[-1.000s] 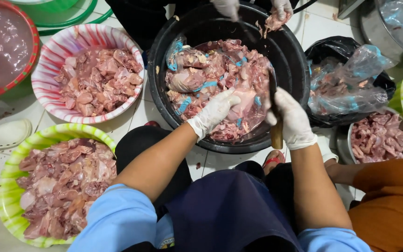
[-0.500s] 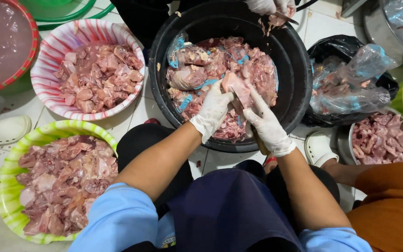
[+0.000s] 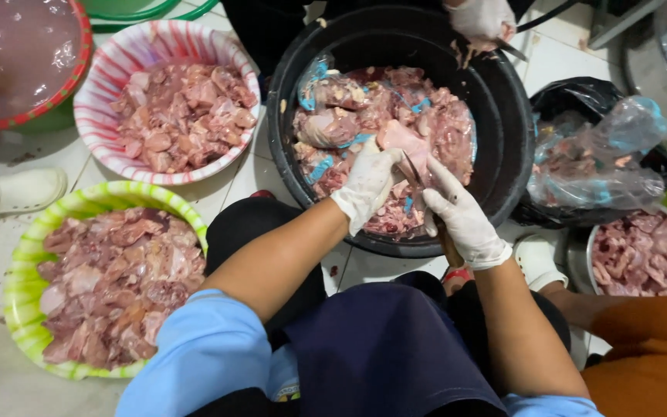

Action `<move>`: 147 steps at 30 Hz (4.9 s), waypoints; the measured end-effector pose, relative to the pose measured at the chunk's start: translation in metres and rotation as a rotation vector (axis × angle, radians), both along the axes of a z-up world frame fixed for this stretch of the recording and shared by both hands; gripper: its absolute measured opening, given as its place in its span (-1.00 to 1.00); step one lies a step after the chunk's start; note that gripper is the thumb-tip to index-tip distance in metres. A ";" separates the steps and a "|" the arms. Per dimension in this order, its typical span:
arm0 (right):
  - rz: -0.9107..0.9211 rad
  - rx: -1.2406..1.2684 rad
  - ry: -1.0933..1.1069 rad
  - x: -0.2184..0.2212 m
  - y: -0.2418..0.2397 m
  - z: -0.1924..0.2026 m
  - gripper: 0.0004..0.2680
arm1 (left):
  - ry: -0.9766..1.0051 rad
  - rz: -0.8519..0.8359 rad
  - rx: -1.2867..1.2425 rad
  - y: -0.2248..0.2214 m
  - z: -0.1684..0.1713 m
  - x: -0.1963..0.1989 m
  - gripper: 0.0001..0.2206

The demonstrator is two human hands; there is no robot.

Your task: Multiple workers are manually cleaning and sorting raw chicken pieces from a large central tub into various smaller plastic bowls.

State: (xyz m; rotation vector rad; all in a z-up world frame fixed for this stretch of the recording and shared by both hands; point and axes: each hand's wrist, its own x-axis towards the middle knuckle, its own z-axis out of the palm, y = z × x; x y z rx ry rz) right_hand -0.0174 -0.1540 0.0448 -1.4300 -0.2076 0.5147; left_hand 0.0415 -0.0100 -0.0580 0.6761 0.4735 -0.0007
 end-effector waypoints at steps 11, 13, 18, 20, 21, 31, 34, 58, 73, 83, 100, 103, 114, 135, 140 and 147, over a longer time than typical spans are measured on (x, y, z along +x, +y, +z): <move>-0.495 0.274 0.412 0.056 -0.059 0.009 -0.79 | 0.043 0.293 0.226 0.098 0.036 -0.009 -0.68; -0.495 0.431 0.485 0.060 -0.078 0.008 -0.75 | -0.053 0.393 0.208 0.145 0.068 -0.023 -0.78; -0.898 0.740 0.549 0.068 -0.097 0.001 -0.76 | 0.041 0.495 -0.080 0.211 0.063 -0.042 -0.47; -0.847 0.795 0.522 0.067 -0.099 0.013 -0.82 | 0.134 0.395 0.054 0.181 0.103 -0.054 -0.56; -0.792 0.842 0.492 0.066 -0.101 0.018 -0.85 | 0.226 0.298 0.181 0.165 0.122 -0.060 -0.64; -0.525 0.685 0.506 0.029 -0.077 0.066 -0.69 | 0.133 -0.508 0.740 0.098 0.011 0.017 -0.80; -0.593 0.571 0.436 0.025 -0.080 0.079 -0.69 | 0.141 -0.797 1.167 0.090 -0.068 0.046 -0.89; -0.723 0.351 0.300 0.019 -0.078 0.077 -0.53 | -0.070 -1.997 1.876 0.045 -0.102 0.068 -0.49; -0.136 0.139 -0.221 -0.002 -0.043 0.034 -0.65 | -0.142 -0.730 -0.010 0.013 0.106 -0.055 -0.67; -0.148 0.435 0.230 0.005 -0.040 0.055 -0.65 | -0.134 -0.657 -0.210 0.027 0.117 -0.068 -0.67; -0.299 0.232 0.127 0.009 -0.033 0.008 -0.80 | -0.805 -0.167 1.580 0.022 0.104 -0.077 -0.54; -0.295 0.196 0.012 0.006 -0.039 0.005 -0.84 | -0.447 -0.377 0.948 0.023 0.129 -0.082 -0.38; -0.238 0.149 0.068 0.014 -0.042 0.028 -0.54 | -0.306 -0.285 0.834 0.020 0.077 -0.058 -0.62; -0.568 0.498 0.461 0.041 -0.085 0.046 -0.80 | 0.087 0.118 0.466 0.085 0.100 -0.020 -0.90; -0.579 0.579 0.401 0.042 -0.109 0.058 -0.83 | 0.089 0.766 0.363 0.190 0.060 0.001 -0.78; -0.641 0.535 0.350 0.049 -0.130 0.048 -0.81 | -0.515 0.453 -0.310 0.326 -0.130 0.037 -0.62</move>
